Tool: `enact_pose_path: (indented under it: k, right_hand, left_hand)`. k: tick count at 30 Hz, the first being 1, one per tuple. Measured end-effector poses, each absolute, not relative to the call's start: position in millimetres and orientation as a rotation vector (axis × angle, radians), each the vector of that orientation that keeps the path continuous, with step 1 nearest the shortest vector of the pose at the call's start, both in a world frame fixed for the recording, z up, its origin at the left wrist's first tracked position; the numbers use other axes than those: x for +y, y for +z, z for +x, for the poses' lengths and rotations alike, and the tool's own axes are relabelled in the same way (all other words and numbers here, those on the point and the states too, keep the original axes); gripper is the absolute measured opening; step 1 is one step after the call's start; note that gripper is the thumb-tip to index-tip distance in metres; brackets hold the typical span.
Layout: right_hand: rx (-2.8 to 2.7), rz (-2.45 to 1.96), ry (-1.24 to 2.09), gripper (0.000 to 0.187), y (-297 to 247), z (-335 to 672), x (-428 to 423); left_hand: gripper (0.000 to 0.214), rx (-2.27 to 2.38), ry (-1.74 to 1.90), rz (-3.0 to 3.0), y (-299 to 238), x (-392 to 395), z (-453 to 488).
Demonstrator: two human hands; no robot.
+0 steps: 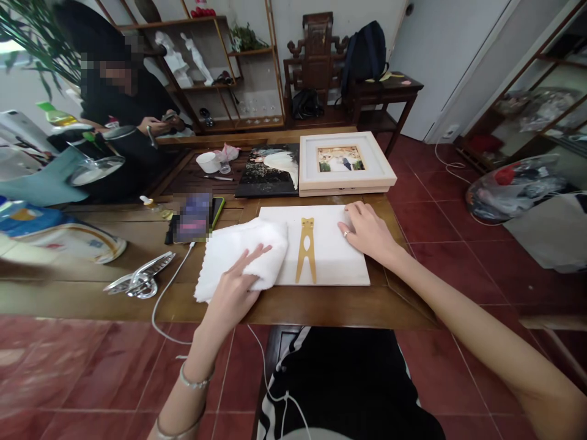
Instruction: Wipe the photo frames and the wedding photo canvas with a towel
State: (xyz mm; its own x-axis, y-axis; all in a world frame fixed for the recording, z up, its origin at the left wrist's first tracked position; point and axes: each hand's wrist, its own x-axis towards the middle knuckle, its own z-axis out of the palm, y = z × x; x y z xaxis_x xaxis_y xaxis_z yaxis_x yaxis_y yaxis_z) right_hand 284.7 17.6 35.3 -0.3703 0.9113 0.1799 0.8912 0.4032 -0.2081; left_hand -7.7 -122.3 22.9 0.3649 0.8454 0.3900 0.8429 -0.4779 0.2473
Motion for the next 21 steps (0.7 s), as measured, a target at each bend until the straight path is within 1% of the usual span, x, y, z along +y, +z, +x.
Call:
enact_pose_path:
  k: [3, 6, 8, 13, 17, 21]
  right_hand:
    - [-2.35, -1.43, 0.233, 0.039, 14, 281, 22]
    - [-2.326, -1.405, 0.427, 0.053, 3, 283, 17]
    - [-2.331, -1.374, 0.496, 0.059, 1, 284, 14]
    - [-2.33, -1.26, 0.513, 0.055, 1, 284, 11]
    - [-2.325, -1.211, 0.562, 0.057, 0, 283, 14]
    - [-2.355, -1.178, 0.566, 0.059, 2, 283, 18]
  left_hand:
    - [0.03, 1.623, 0.784, 2.571, 19, -119, -8]
    - [0.03, 1.633, 0.767, 2.565, 18, -115, -7]
    - [0.029, 1.655, 0.747, 2.572, 18, -114, -6]
    - [0.028, 1.723, 0.776, 2.621, 13, -114, 1]
    - [0.029, 1.765, 0.827, 2.662, 9, -114, 4]
    - [0.027, 1.793, 0.8, 2.662, 9, -111, 1]
